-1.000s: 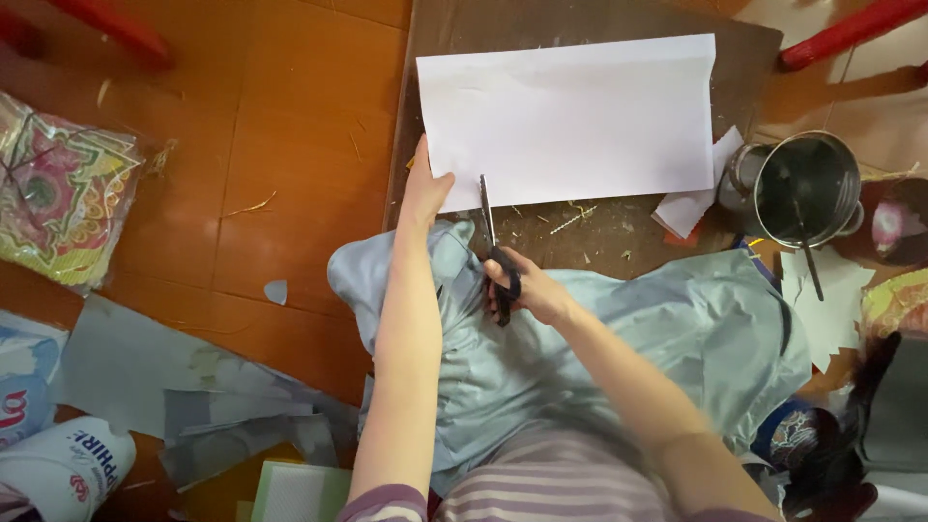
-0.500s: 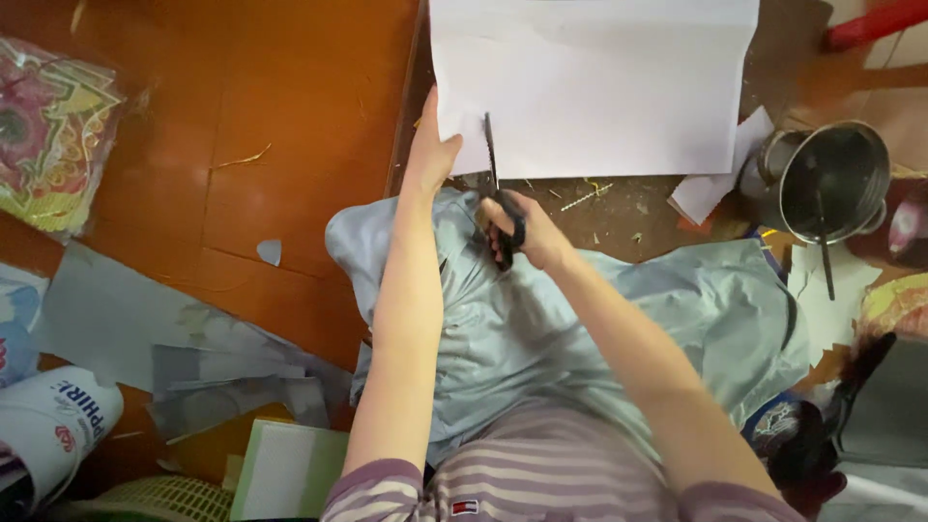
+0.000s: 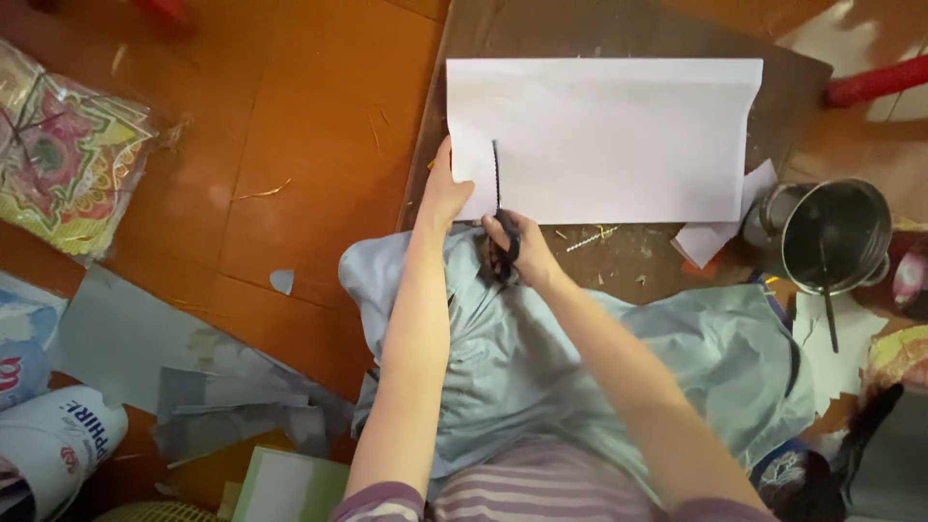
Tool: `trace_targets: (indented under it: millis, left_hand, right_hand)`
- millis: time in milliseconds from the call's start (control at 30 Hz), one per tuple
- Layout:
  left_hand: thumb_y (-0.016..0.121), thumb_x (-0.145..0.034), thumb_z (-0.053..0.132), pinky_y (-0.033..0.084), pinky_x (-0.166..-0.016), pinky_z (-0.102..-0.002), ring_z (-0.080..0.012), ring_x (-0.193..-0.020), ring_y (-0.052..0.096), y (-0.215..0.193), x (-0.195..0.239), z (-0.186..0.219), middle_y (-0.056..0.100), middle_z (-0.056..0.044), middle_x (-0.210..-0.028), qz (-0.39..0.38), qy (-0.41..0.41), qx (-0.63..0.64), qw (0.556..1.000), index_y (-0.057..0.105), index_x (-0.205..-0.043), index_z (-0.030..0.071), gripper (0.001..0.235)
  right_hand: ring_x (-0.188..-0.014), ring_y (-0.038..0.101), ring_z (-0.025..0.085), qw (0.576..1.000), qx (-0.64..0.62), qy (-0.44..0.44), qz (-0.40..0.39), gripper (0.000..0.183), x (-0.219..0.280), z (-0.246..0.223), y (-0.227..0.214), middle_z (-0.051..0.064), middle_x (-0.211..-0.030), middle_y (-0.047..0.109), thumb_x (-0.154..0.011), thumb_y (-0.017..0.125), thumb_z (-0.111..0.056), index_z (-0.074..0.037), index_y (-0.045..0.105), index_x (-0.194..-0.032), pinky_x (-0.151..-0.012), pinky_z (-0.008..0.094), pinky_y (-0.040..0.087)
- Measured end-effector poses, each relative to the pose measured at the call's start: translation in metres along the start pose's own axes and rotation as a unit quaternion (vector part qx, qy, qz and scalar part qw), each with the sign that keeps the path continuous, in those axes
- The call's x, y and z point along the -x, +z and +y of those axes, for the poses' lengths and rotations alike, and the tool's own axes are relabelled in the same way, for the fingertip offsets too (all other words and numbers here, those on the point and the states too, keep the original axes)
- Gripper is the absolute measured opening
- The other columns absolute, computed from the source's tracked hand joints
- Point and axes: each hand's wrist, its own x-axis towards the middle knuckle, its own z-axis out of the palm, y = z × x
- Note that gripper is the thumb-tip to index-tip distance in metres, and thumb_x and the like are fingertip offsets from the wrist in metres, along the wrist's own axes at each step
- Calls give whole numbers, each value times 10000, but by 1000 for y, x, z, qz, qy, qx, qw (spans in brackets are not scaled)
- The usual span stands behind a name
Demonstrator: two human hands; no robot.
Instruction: Crafting a traditional paper horse by cutting strips of paper and applying them to a bamboo frame.
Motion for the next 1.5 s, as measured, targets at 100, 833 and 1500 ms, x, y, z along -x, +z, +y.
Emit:
trace_targets:
  millis: [100,833,1500]
  left_hand:
    - [598,-717,-60,413,-1113,-341,-262,-1315,558,2,-5,0,603,-182,-1397,10,-48,-15,999,379,-1538,3,852]
    - [743,-806,19,508,-1018,-376,-312,-1222,662,1,-23,-22,680,-213,-1314,88,3,-106,990,494,-1470,54,711]
    - [706,-837,-45,458,-1066,-394,-323,-1308,591,3,-19,0,615,-198,-1407,86,-2,-89,992,446,-1515,120,744]
  right_hand:
    - [-527,513,103,999,-30,14,6,350,2,-6,2,0,-687,572,-946,671,-381,-58,667,-1083,-477,288,459]
    - [-560,479,90,994,-40,93,-39,350,-31,-46,-16,-29,-715,564,-969,617,-400,-91,639,-1132,-455,266,362]
    - [-752,464,76,980,146,-114,71,387,-104,6,-24,-25,-794,547,-995,700,-402,-16,686,-1033,-631,269,404]
